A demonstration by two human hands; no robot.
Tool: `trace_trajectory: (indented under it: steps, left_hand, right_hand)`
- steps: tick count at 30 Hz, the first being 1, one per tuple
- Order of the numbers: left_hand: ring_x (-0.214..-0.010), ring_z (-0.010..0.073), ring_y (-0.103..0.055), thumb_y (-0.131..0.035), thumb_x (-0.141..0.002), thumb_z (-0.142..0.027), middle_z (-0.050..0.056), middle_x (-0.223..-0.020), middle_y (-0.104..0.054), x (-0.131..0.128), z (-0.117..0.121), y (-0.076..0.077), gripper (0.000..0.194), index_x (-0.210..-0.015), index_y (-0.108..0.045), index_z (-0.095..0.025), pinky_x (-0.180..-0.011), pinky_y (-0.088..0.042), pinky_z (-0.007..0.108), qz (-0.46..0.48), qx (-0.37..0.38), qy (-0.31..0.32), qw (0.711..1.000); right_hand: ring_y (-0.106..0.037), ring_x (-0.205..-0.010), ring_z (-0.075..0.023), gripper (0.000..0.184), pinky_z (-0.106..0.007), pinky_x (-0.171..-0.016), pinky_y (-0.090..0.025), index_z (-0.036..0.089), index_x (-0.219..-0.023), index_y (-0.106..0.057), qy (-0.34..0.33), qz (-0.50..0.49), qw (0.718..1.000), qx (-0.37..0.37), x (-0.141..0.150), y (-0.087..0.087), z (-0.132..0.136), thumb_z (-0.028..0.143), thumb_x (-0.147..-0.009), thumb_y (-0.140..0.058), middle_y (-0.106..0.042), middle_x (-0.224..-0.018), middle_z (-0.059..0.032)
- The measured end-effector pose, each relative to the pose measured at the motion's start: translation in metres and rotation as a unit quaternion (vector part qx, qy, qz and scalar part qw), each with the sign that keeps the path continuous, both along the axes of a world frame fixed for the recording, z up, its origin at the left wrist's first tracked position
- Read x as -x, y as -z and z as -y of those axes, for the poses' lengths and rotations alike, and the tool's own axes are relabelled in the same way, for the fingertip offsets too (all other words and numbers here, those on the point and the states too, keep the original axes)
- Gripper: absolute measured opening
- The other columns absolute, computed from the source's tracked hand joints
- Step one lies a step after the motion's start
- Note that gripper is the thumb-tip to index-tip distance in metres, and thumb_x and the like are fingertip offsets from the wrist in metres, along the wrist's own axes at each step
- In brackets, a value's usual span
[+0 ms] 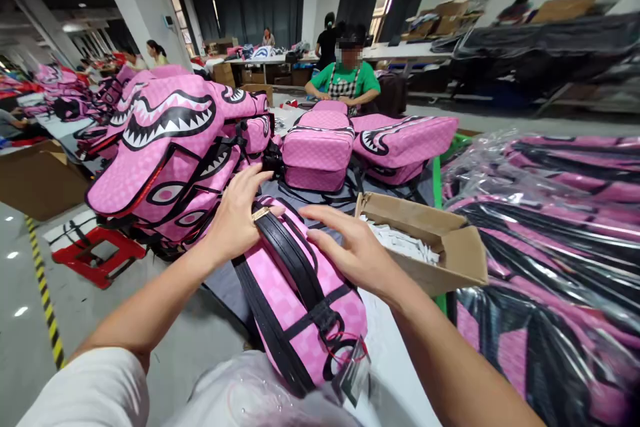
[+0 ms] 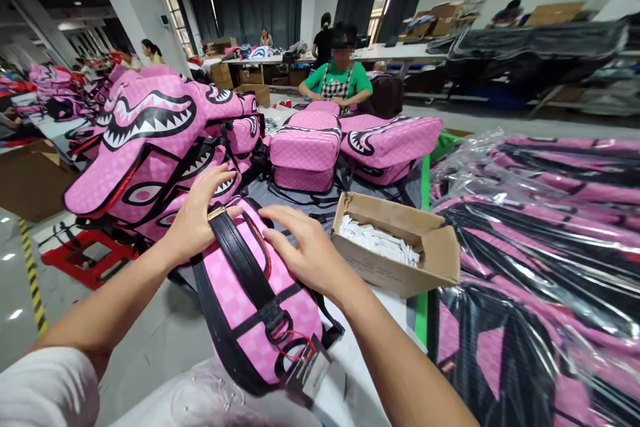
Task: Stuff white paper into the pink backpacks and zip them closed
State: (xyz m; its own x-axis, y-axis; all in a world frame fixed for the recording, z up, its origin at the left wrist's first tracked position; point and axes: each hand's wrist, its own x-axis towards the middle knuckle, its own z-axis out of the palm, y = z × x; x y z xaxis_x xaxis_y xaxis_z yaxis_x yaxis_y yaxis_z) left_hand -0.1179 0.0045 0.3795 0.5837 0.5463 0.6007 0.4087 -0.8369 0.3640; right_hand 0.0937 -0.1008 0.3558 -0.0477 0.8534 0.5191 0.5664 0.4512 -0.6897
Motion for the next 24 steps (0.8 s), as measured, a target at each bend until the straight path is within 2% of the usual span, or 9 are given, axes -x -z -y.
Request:
trace_trajectory:
  steps: [3,7,9,11,13,15,19,21,24]
  left_hand:
    - [-0.14,0.033,-0.042,-0.063,-0.089,-0.036,0.019,-0.152,-0.043,0.027,0.004,0.02,0.063,-0.145,-0.041,-0.016,-0.113,-0.038,0.055,-0.006,0.117,-0.082,0.99]
    - [-0.12,0.0248,-0.062,-0.048,-0.094,-0.024,0.012,-0.134,-0.063,0.023,-0.023,0.028,0.047,-0.141,-0.048,-0.017,-0.104,-0.048,0.043,0.023,0.22,-0.012,0.975]
    - [-0.116,0.0222,-0.064,-0.048,-0.091,-0.019,0.01,-0.127,-0.068,0.003,-0.06,0.024,0.041,-0.131,-0.058,-0.016,-0.103,-0.048,0.037,0.039,0.243,0.06,0.967]
    - [-0.109,0.0225,-0.068,-0.052,-0.088,-0.019,0.012,-0.118,-0.072,-0.017,-0.1,0.02,0.037,-0.122,-0.064,-0.012,-0.098,-0.051,0.035,0.037,0.279,0.124,0.952]
    - [-0.106,0.0243,-0.068,-0.062,-0.084,-0.025,0.013,-0.113,-0.073,-0.029,-0.13,0.017,0.037,-0.118,-0.066,-0.011,-0.096,-0.051,0.036,0.026,0.276,0.153,0.949]
    - [-0.103,0.0249,-0.069,-0.069,-0.08,-0.033,0.01,-0.11,-0.074,-0.03,-0.143,0.016,0.037,-0.111,-0.069,-0.014,-0.096,-0.051,0.038,0.013,0.271,0.176,0.946]
    - [-0.091,0.0216,-0.069,-0.068,-0.079,-0.037,0.006,-0.097,-0.074,-0.025,-0.13,0.014,0.028,-0.095,-0.068,-0.014,-0.088,-0.053,0.039,0.0,0.357,0.231,0.905]
    - [-0.089,0.0208,-0.068,-0.067,-0.08,-0.036,0.005,-0.094,-0.073,-0.028,-0.119,0.011,0.026,-0.093,-0.067,-0.014,-0.085,-0.053,0.037,-0.026,0.351,0.225,0.909]
    - [-0.091,0.0208,-0.066,-0.065,-0.083,-0.037,0.004,-0.097,-0.072,-0.036,-0.113,0.006,0.028,-0.1,-0.068,-0.015,-0.084,-0.051,0.034,-0.076,0.299,0.215,0.927]
  right_hand:
    - [-0.063,-0.116,-0.0219,0.033,-0.04,-0.105,-0.048,0.022,-0.119,-0.069,-0.034,0.01,0.996,0.085,0.007,-0.004,-0.009,0.04,-0.097,-0.053,-0.068,-0.125,-0.0068]
    - [-0.058,-0.125,-0.0252,0.036,-0.045,-0.111,-0.042,0.026,-0.118,-0.07,0.009,-0.14,0.98,0.139,0.02,0.001,-0.022,0.048,-0.093,-0.057,-0.066,-0.131,-0.0054]
    - [-0.056,-0.128,-0.0256,0.034,-0.047,-0.114,-0.038,0.025,-0.116,-0.07,0.067,-0.214,0.967,0.116,0.038,0.006,-0.029,0.046,-0.094,-0.055,-0.064,-0.133,-0.0061]
    - [-0.049,-0.135,-0.026,0.034,-0.049,-0.117,-0.033,0.025,-0.122,-0.067,0.135,-0.219,0.964,0.072,0.063,0.014,-0.031,0.041,-0.095,-0.054,-0.056,-0.143,-0.0075]
    - [-0.037,-0.143,-0.0276,0.04,-0.054,-0.119,-0.028,0.025,-0.133,-0.059,0.177,-0.146,0.973,0.024,0.086,0.025,-0.027,0.037,-0.095,-0.054,-0.041,-0.155,-0.0087]
    - [-0.033,-0.145,-0.0285,0.048,-0.057,-0.117,-0.028,0.027,-0.142,-0.049,0.178,-0.042,0.983,-0.029,0.097,0.036,-0.021,0.031,-0.095,-0.054,-0.035,-0.158,-0.0091]
    - [-0.053,-0.128,-0.0255,0.039,-0.049,-0.108,-0.039,0.026,-0.132,-0.057,0.205,0.035,0.97,-0.122,0.069,0.038,-0.027,0.022,-0.094,-0.055,-0.059,-0.137,-0.0103]
    - [-0.059,-0.119,-0.0245,0.028,-0.046,-0.104,-0.043,0.023,-0.119,-0.065,0.235,0.017,0.966,-0.109,0.041,0.032,-0.041,0.024,-0.094,-0.054,-0.066,-0.126,-0.0097]
    - [-0.065,-0.104,-0.0223,0.021,-0.04,-0.094,-0.048,0.023,-0.102,-0.071,0.208,-0.005,0.977,-0.042,0.01,0.019,-0.063,0.029,-0.095,-0.053,-0.074,-0.108,-0.0057]
